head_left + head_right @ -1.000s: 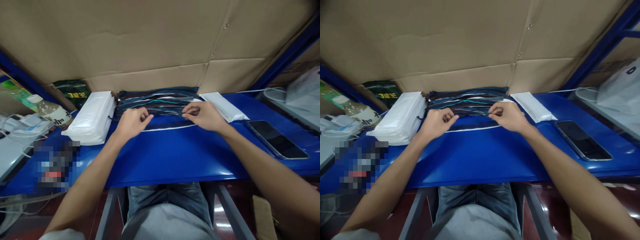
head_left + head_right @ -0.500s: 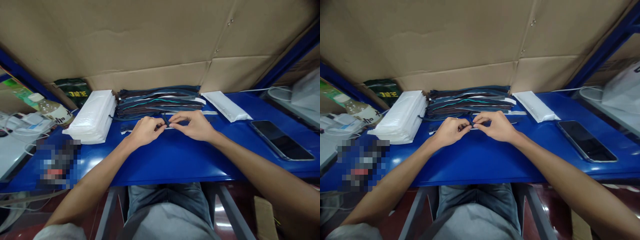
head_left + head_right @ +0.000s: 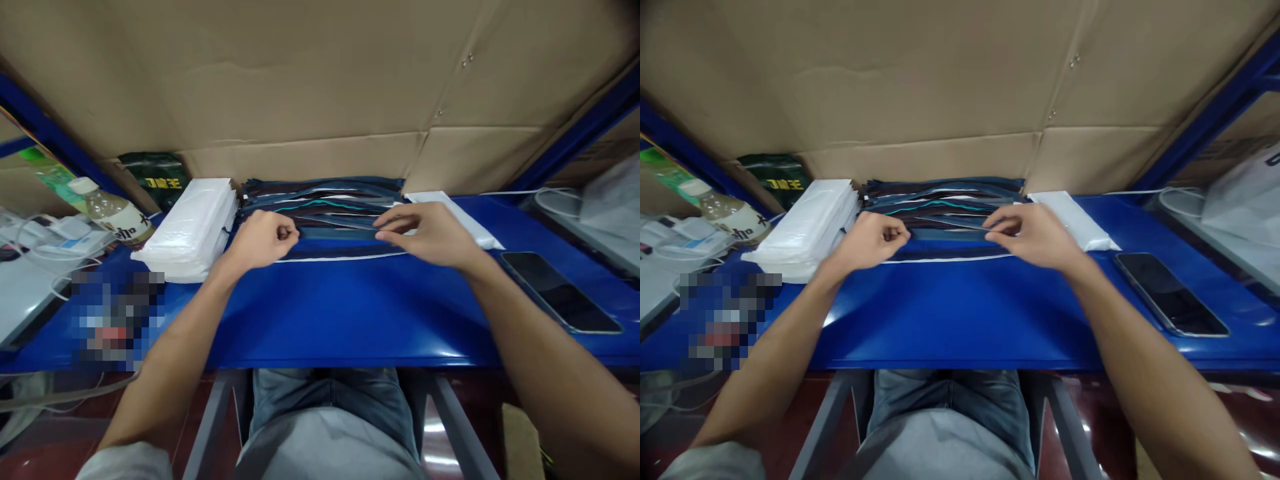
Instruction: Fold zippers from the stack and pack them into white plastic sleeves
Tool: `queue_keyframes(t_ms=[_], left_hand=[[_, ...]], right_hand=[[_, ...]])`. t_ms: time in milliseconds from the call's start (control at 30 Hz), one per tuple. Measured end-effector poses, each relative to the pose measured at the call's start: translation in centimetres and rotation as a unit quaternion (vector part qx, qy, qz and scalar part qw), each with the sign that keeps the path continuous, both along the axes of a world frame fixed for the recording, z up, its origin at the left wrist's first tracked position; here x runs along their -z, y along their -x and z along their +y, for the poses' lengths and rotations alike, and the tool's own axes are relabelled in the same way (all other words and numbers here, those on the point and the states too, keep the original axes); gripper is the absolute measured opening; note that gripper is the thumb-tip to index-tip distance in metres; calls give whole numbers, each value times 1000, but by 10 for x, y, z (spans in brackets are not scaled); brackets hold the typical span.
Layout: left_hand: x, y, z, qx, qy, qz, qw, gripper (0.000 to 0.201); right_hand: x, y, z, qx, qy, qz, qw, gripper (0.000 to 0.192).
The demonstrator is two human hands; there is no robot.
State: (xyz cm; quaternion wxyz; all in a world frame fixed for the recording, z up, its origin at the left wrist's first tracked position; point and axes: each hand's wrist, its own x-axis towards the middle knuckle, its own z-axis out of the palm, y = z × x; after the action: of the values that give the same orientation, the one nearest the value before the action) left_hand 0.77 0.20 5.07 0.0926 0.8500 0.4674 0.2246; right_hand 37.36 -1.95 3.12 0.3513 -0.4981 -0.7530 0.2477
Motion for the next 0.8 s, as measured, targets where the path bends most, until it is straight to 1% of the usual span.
queue_keyframes(t_ms=[67,133,200,267,333,367,467,533,633,700,733,800], left_hand=[[-8,27,9,-45,-8,38,998,20],[-17,53,15,-86,-6,88,992,19],[-24,71,17,-96,41,118,988,17],[-30,80,15,-76,126,126,981,18],[-34,80,12,-62,198,134,969,18],[-34,79,11,-65,219,141,963,18],[-32,76,10,-86,259,150,950,17],[-29,77,12,-93,283,149,943,17],[-28,79,14,-105,292,155,938,20],[-30,78,13,-111,287,163,937,28],[-31,78,13,-114,280,165,939,33],[-33,77,12,-125,244,163,948,42]], right_hand=[[-7,-34,5,43,30,-19,998,27],[-14,-68,8,102,64,-54,991,27],[-19,-95,8,170,90,-85,978,25],[-22,-111,8,197,122,-97,968,26],[-20,-118,9,187,154,-103,965,29],[-18,-119,11,172,169,-108,965,31],[-11,-119,18,118,199,-121,965,44],[-7,-118,21,93,213,-124,964,52],[-2,-117,24,80,224,-130,963,55],[2,-118,25,68,213,-145,964,53],[4,-117,25,67,197,-152,966,51],[6,-115,25,56,136,-122,982,46]])
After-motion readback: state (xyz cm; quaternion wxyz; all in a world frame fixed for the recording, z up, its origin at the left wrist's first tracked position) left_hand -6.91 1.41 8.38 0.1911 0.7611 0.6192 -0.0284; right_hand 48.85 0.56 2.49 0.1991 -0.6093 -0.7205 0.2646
